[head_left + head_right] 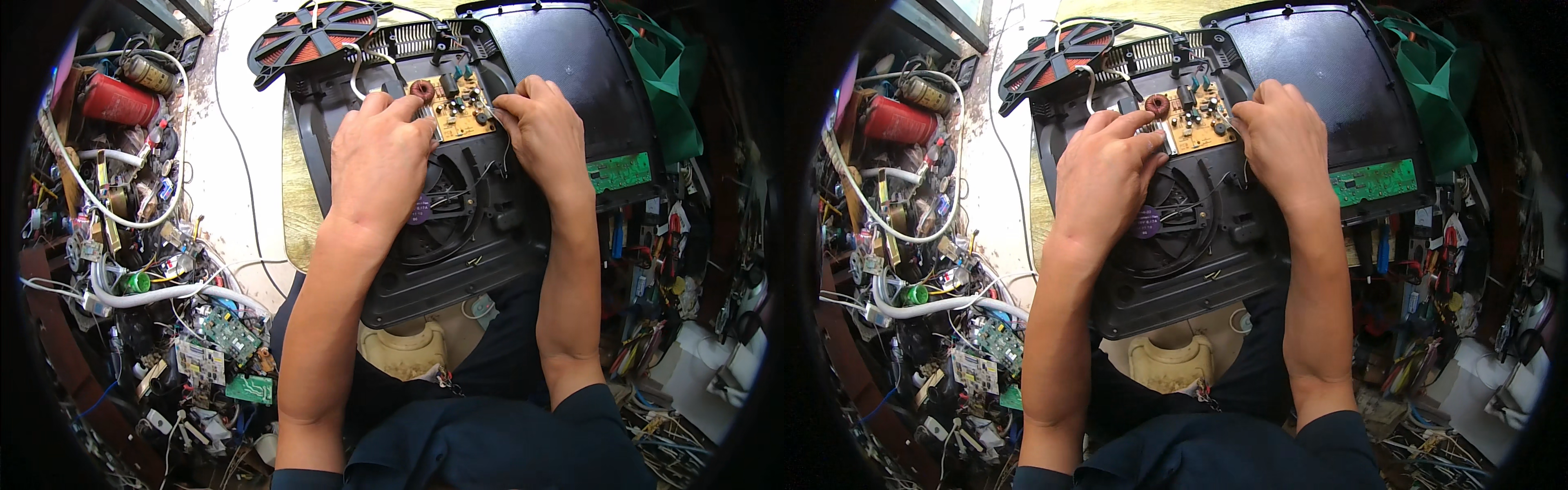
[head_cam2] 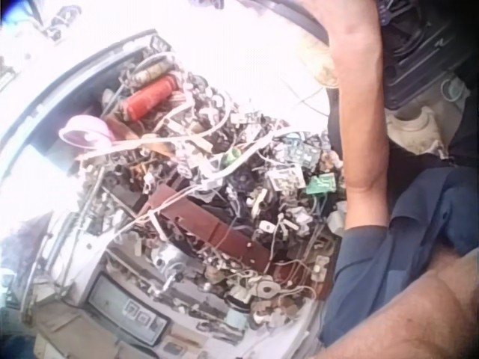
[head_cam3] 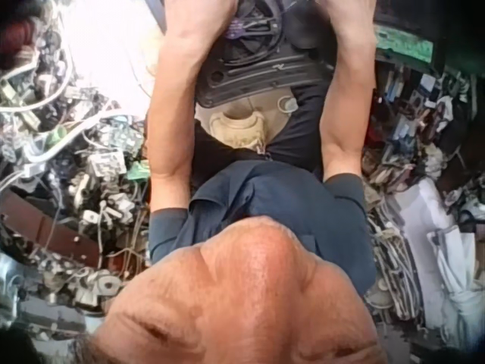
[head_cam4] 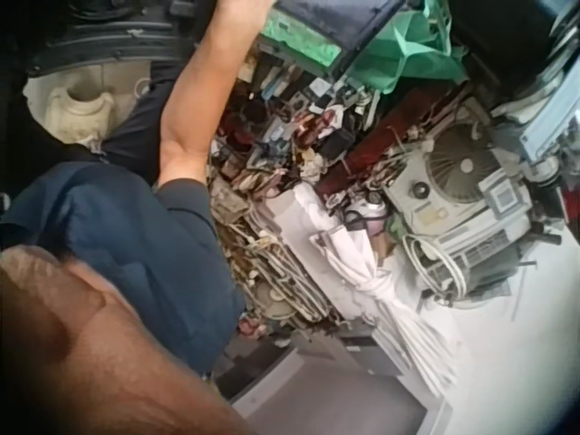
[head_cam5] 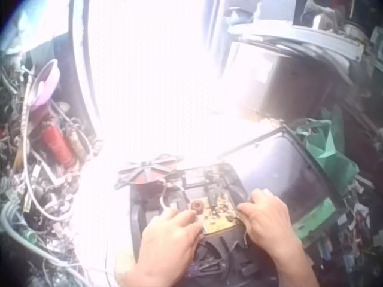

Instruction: The person disassembles a Haier induction cooktop on a cluttered workbench. They remove the top cover, detach the heating coil and fan, unscrew and lift out the main circuit board, then inspect a small black component with a magnifying glass.

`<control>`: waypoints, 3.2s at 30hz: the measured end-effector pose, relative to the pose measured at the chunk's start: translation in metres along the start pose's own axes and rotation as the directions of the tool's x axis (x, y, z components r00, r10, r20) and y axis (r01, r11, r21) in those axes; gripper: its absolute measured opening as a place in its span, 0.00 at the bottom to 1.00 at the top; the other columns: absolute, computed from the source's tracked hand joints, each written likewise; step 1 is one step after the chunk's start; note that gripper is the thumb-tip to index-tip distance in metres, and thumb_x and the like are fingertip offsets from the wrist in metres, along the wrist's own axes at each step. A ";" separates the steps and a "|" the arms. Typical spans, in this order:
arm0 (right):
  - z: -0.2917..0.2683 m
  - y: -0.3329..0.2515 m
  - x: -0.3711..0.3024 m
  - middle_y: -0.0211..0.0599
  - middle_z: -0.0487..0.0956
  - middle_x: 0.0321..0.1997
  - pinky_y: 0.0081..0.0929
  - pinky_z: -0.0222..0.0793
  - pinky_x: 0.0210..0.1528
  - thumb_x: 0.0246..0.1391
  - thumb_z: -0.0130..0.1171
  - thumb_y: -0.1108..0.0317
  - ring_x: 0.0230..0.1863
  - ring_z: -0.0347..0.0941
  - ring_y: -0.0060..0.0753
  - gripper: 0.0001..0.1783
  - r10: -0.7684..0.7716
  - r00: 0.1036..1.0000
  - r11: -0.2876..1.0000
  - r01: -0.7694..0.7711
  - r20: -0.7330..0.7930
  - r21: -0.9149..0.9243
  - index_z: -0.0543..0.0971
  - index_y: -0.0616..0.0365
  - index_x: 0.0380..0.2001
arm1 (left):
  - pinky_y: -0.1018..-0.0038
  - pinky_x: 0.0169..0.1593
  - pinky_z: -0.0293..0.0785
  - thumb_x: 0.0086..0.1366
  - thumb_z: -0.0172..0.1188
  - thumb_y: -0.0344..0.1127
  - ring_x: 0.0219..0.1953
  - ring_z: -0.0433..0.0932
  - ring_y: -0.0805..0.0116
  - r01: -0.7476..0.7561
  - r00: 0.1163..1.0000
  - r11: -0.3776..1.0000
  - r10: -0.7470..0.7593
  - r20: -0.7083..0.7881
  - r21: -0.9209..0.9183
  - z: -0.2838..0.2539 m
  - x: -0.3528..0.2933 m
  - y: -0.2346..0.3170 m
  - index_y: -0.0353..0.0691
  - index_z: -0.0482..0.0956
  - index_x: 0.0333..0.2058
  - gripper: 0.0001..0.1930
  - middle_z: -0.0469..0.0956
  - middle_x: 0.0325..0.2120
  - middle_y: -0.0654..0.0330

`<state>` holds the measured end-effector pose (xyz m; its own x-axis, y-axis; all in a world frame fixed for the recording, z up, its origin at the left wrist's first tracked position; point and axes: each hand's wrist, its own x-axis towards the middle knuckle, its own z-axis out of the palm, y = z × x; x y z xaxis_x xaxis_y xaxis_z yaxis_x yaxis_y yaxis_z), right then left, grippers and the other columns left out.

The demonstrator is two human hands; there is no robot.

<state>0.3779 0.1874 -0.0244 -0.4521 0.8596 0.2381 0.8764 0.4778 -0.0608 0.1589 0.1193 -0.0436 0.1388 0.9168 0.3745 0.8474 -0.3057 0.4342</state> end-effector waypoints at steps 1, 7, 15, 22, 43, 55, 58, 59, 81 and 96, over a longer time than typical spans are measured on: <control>0.001 0.000 0.000 0.32 0.79 0.37 0.41 0.74 0.47 0.57 0.68 0.66 0.44 0.77 0.42 0.05 0.019 1.000 0.999 -0.019 0.007 0.029 0.87 0.54 0.34 | 0.63 0.49 0.77 0.57 0.70 0.34 0.47 0.80 0.60 0.012 1.000 1.000 -0.012 0.016 0.008 0.001 0.000 0.001 0.41 0.90 0.37 0.09 0.86 0.46 0.64; 0.008 -0.004 0.004 0.36 0.78 0.37 0.43 0.74 0.49 0.58 0.66 0.67 0.45 0.76 0.46 0.05 0.046 0.999 0.997 -0.047 0.014 0.053 0.85 0.57 0.32 | 0.63 0.50 0.76 0.58 0.71 0.36 0.48 0.80 0.61 0.049 0.998 0.998 -0.051 0.048 0.044 0.004 -0.001 0.002 0.43 0.91 0.39 0.10 0.86 0.47 0.67; 0.014 -0.009 0.006 0.41 0.77 0.39 0.43 0.73 0.50 0.59 0.63 0.69 0.47 0.74 0.49 0.06 0.090 0.996 0.995 -0.091 0.014 0.030 0.82 0.61 0.31 | 0.64 0.47 0.76 0.58 0.71 0.36 0.47 0.80 0.63 0.055 0.995 0.994 -0.062 0.076 0.090 0.007 0.001 0.001 0.44 0.92 0.38 0.09 0.87 0.46 0.69; 0.015 -0.002 0.008 0.44 0.78 0.41 0.47 0.73 0.51 0.62 0.61 0.68 0.48 0.75 0.53 0.09 0.134 0.991 0.990 -0.134 0.004 0.054 0.83 0.62 0.32 | 0.66 0.41 0.73 0.56 0.63 0.30 0.40 0.80 0.65 0.002 0.996 0.998 0.004 -0.092 0.061 0.015 -0.001 -0.001 0.43 0.89 0.28 0.06 0.84 0.32 0.68; -0.011 0.026 -0.011 0.43 0.84 0.49 0.40 0.77 0.52 0.50 0.60 0.81 0.53 0.80 0.49 0.12 0.129 0.959 0.973 -0.072 -0.254 0.221 0.86 0.58 0.36 | 0.62 0.52 0.73 0.52 0.75 0.30 0.51 0.79 0.57 0.029 0.993 0.999 -0.031 0.113 0.026 -0.006 0.008 0.009 0.40 0.81 0.49 0.24 0.83 0.51 0.62; -0.002 0.002 -0.009 0.42 0.83 0.55 0.42 0.73 0.57 0.51 0.66 0.71 0.58 0.78 0.44 0.06 0.005 0.992 0.988 0.014 -0.128 0.152 0.85 0.62 0.30 | 0.62 0.51 0.73 0.50 0.76 0.31 0.50 0.79 0.56 0.022 0.995 1.000 -0.022 0.093 -0.002 -0.006 0.010 0.006 0.42 0.80 0.49 0.25 0.84 0.46 0.60; -0.001 0.005 -0.009 0.41 0.84 0.52 0.40 0.77 0.52 0.51 0.66 0.71 0.52 0.81 0.45 0.05 0.032 0.979 0.991 -0.006 -0.199 0.132 0.83 0.62 0.28 | 0.60 0.47 0.76 0.54 0.75 0.30 0.46 0.81 0.51 -0.005 0.999 0.993 0.009 0.040 -0.116 -0.019 0.015 -0.003 0.41 0.81 0.51 0.24 0.84 0.43 0.56; -0.004 0.003 -0.011 0.40 0.84 0.50 0.40 0.78 0.49 0.51 0.65 0.72 0.49 0.82 0.46 0.04 0.093 0.977 0.986 -0.063 -0.194 0.156 0.82 0.61 0.28 | 0.61 0.46 0.77 0.57 0.74 0.29 0.43 0.82 0.51 0.025 0.999 0.993 -0.028 -0.028 -0.118 -0.024 0.013 -0.010 0.40 0.81 0.51 0.22 0.84 0.43 0.54; -0.003 -0.004 -0.026 0.40 0.84 0.56 0.41 0.80 0.52 0.59 0.61 0.72 0.50 0.83 0.47 0.11 0.212 0.964 0.975 -0.221 -0.162 -0.036 0.85 0.62 0.44 | 0.59 0.49 0.70 0.52 0.78 0.45 0.45 0.79 0.56 0.187 0.942 0.930 -0.261 0.211 0.315 -0.035 -0.006 -0.003 0.42 0.83 0.45 0.24 0.84 0.36 0.59; 0.000 0.001 -0.028 0.43 0.84 0.55 0.47 0.79 0.49 0.62 0.60 0.71 0.45 0.83 0.57 0.11 0.205 0.970 0.978 -0.200 -0.133 0.051 0.83 0.63 0.46 | 0.59 0.45 0.72 0.52 0.78 0.41 0.42 0.81 0.53 0.284 0.932 0.929 -0.325 0.158 0.239 -0.027 -0.007 -0.003 0.42 0.86 0.45 0.22 0.86 0.35 0.56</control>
<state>0.3914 0.1634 -0.0316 -0.2365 0.9076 0.3469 0.9395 0.3046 -0.1566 0.1410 0.1069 -0.0253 -0.0653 0.9948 0.0782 0.9488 0.0376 0.3136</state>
